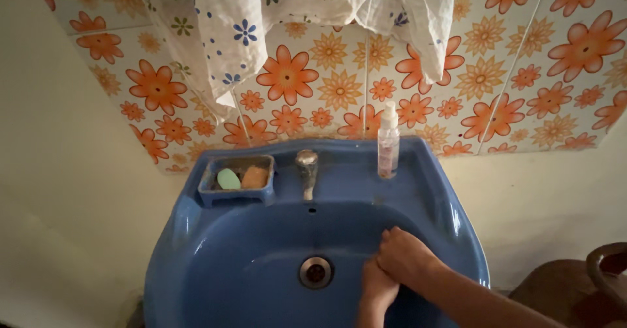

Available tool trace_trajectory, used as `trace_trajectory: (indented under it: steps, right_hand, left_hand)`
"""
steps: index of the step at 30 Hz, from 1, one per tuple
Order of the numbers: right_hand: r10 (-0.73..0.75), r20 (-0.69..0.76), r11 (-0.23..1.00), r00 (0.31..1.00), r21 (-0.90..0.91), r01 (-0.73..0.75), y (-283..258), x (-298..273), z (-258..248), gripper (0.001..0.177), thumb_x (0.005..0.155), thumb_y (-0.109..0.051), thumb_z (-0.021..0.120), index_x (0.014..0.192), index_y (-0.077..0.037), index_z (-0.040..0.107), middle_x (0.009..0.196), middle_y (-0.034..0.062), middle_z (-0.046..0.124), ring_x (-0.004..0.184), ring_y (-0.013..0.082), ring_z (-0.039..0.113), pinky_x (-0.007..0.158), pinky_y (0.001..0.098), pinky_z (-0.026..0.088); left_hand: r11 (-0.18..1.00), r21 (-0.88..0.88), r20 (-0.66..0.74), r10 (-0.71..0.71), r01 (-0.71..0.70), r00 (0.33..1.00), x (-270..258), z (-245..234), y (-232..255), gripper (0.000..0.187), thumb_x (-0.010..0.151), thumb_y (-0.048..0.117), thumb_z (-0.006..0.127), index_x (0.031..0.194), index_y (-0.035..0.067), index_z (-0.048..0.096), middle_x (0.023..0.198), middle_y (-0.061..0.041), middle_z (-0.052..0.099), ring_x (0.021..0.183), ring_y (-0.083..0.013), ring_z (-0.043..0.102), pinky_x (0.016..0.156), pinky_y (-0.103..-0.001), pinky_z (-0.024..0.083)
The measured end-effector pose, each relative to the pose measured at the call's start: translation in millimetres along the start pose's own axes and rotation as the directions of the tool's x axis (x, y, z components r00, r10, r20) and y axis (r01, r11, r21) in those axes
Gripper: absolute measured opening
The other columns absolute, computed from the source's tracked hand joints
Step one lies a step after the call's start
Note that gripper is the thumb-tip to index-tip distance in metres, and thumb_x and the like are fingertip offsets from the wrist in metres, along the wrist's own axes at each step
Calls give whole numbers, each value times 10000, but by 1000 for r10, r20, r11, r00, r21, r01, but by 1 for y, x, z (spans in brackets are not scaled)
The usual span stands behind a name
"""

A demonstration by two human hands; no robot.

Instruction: The person scrubs the inside of a blue pedestal sink and then the white pedestal base using a dark scrubbing pad. The person repeatedly scrubs the same areas of the pedestal base, focusing on the decorative patterns.

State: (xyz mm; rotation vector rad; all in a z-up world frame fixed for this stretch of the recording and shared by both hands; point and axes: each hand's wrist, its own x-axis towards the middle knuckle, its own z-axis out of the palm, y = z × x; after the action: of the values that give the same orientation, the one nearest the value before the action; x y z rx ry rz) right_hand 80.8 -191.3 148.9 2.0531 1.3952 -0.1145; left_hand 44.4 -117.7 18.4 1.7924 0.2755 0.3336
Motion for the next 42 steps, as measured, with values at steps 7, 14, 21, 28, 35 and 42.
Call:
trace_trajectory:
  steps: [7, 14, 21, 28, 35, 42]
  right_hand:
    - [105, 223, 907, 969, 378, -185, -1, 0, -16, 183, 861, -184, 764, 1022, -106, 802, 1097, 131, 768, 1034, 280, 721, 864, 414, 584]
    - [-274, 431, 715, 859, 689, -118, -21, -21, -43, 382, 754, -308, 881, 1022, -57, 777, 1020, 101, 765, 881, 259, 743, 735, 394, 611]
    - [-238, 317, 526, 918, 837, -152, -107, 11, -104, 368, 850, -327, 765, 1118, -76, 738, 1126, 121, 735, 1008, 292, 709, 844, 427, 567]
    - [41, 192, 329, 980, 924, -195, -176, 59, -160, 320, 962, -321, 622, 1185, -109, 711, 1242, 155, 699, 1163, 339, 655, 989, 465, 511]
    - [155, -96, 482, 983, 876, 10, -200, 134, -138, 268, 916, -271, 650, 1083, -81, 736, 1176, 181, 713, 1141, 366, 648, 996, 453, 519]
    - [310, -311, 556, 898, 826, 95, -209, 189, -120, 266, 862, -211, 683, 1084, -67, 714, 1175, 190, 699, 1160, 403, 604, 986, 476, 503]
  left_hand:
    - [907, 131, 447, -415, 401, 793, -11, -41, 33, 488, 733, 339, 871, 1053, -13, 759, 1045, -144, 796, 982, -262, 767, 854, -391, 599]
    - [737, 672, 474, -497, 66, 727, -56, -109, 53, 375, 830, 290, 771, 1108, 40, 755, 1145, -122, 756, 1072, -268, 727, 905, -393, 586]
    - [421, 907, 276, -584, -6, 763, -55, -191, 20, 292, 926, 241, 670, 1164, 92, 752, 1244, -101, 716, 1163, -273, 688, 956, -396, 573]
    - [216, 976, 144, -547, -27, 825, -30, -267, -24, 270, 1022, 192, 570, 1219, 145, 749, 1343, -80, 676, 1253, -279, 649, 1008, -398, 559]
    - [86, 970, 245, -311, -229, 918, -4, -309, -25, 286, 1024, 152, 543, 1229, 144, 742, 1384, 0, 602, 1342, -236, 531, 1025, -386, 529]
    - [3, 912, 404, -180, -410, 897, 29, -330, -7, 264, 1000, 160, 557, 1170, 155, 759, 1327, 23, 610, 1305, -211, 538, 1028, -381, 512]
